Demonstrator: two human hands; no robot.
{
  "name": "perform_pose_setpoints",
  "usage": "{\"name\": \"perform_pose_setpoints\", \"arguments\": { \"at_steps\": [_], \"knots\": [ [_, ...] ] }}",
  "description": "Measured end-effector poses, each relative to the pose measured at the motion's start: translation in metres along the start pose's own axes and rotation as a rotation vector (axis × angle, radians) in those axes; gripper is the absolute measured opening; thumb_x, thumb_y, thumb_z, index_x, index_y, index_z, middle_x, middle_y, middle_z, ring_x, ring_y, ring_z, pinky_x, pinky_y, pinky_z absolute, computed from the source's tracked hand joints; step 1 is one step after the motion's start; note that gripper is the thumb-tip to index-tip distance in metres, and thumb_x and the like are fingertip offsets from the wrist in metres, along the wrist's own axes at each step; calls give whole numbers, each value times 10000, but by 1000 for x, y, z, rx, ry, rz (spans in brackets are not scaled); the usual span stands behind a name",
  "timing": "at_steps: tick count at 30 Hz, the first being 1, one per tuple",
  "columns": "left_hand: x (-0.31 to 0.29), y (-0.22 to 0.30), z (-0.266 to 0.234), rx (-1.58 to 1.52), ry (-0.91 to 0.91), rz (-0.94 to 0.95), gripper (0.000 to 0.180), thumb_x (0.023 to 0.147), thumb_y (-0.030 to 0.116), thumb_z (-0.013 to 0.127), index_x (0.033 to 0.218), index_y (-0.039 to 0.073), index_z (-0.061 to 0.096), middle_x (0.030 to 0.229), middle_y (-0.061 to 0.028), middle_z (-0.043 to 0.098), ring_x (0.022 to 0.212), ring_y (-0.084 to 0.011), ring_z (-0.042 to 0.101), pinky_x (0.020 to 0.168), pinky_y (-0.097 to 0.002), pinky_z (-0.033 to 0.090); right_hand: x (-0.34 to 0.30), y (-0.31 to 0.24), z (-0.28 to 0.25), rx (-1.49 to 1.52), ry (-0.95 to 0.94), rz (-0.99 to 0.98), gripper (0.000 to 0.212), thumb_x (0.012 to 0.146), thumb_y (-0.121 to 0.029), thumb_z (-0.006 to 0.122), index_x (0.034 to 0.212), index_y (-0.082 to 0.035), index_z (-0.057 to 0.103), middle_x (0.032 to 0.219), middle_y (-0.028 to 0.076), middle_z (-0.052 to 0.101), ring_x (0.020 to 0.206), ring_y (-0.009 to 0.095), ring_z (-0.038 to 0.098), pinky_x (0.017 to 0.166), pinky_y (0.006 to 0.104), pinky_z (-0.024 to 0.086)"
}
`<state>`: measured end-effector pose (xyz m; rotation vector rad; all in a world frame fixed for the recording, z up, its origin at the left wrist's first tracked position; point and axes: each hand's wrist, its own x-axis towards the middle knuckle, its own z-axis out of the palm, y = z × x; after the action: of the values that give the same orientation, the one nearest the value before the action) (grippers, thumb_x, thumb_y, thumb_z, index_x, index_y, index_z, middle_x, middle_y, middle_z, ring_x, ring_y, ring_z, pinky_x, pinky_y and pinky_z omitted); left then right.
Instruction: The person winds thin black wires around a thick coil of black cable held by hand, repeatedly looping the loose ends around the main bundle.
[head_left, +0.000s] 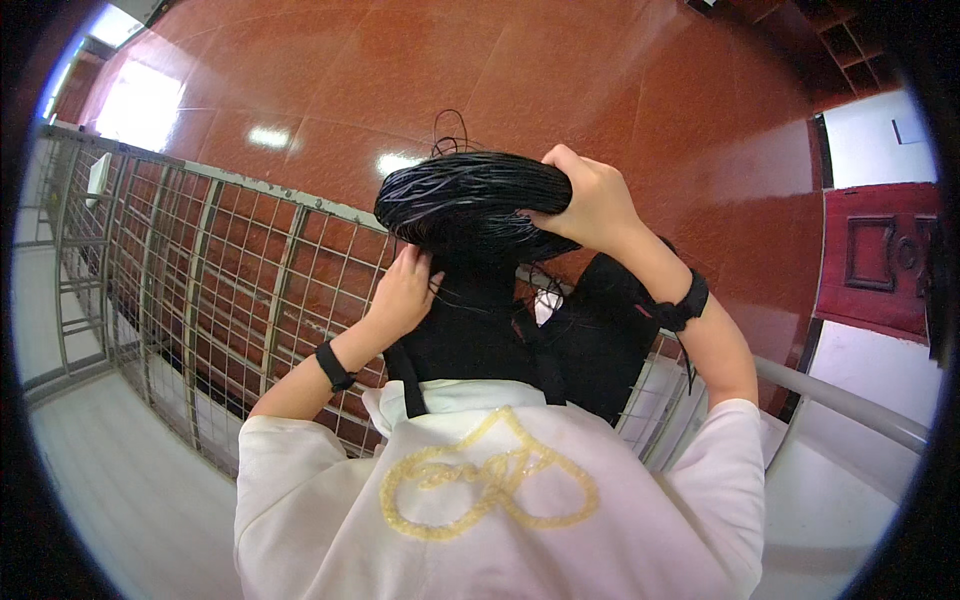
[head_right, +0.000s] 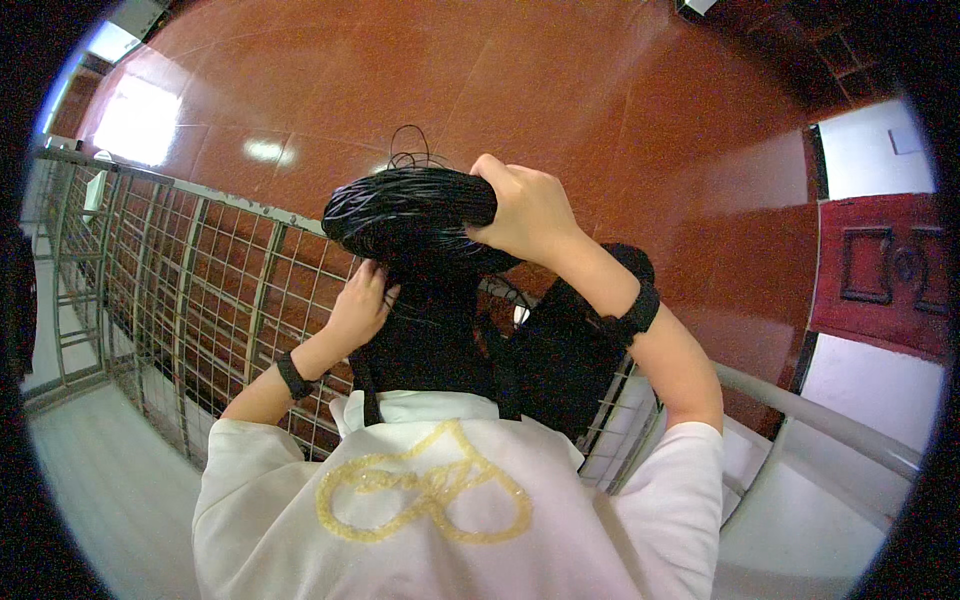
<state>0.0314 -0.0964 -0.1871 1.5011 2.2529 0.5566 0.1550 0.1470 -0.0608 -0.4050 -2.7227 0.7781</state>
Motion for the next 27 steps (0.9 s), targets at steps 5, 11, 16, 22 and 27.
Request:
{"name": "perform_pose_setpoints", "arguments": {
  "at_steps": [5, 11, 16, 22, 27],
  "knots": [
    [10, 11, 22, 107, 86, 135, 353, 854, 201, 526, 1128, -20, 504, 1167, -236, 455, 1087, -417, 444, 914, -448, 389, -7, -6, -14, 31, 139, -37, 368, 558, -169, 771, 829, -108, 531, 723, 82, 599, 690, 272, 605, 595, 360, 480],
    [65, 45, 53, 275, -22, 643, 285, 799, 201, 566, 983, -7, 629, 1253, -172, 445, 1097, -292, 449, 953, -392, 361, 2, -28, -42, -25, 213, -115, 368, 550, -89, 779, 843, -59, 559, 748, 90, 625, 687, 199, 640, 603, 276, 490],
    [78, 101, 73, -171, -163, 684, 583, 781, 164, 540, 1332, 70, 374, 1358, -243, 330, 1117, -310, 475, 958, -382, 380, 9, -28, -31, 34, 227, -57, 352, 553, -90, 769, 834, -69, 559, 744, 102, 618, 682, 207, 637, 589, 288, 489],
    [38, 112, -13, -4, -298, 743, 525, 729, 110, 581, 1234, 27, 466, 1259, -183, 461, 956, -297, 583, 768, -377, 506, 5, -16, 2, -45, 98, -159, 348, 564, -170, 748, 837, -103, 543, 679, 90, 581, 653, 279, 595, 568, 370, 472],
    [28, 129, -129, 34, 388, 889, 415, 675, 109, 638, 1087, 91, 590, 1002, -66, 588, 877, -241, 572, 769, -378, 490, 8, -29, -1, -39, 115, -168, 352, 586, -216, 728, 863, -118, 535, 672, 95, 592, 655, 299, 601, 565, 399, 475]
  ]
}}
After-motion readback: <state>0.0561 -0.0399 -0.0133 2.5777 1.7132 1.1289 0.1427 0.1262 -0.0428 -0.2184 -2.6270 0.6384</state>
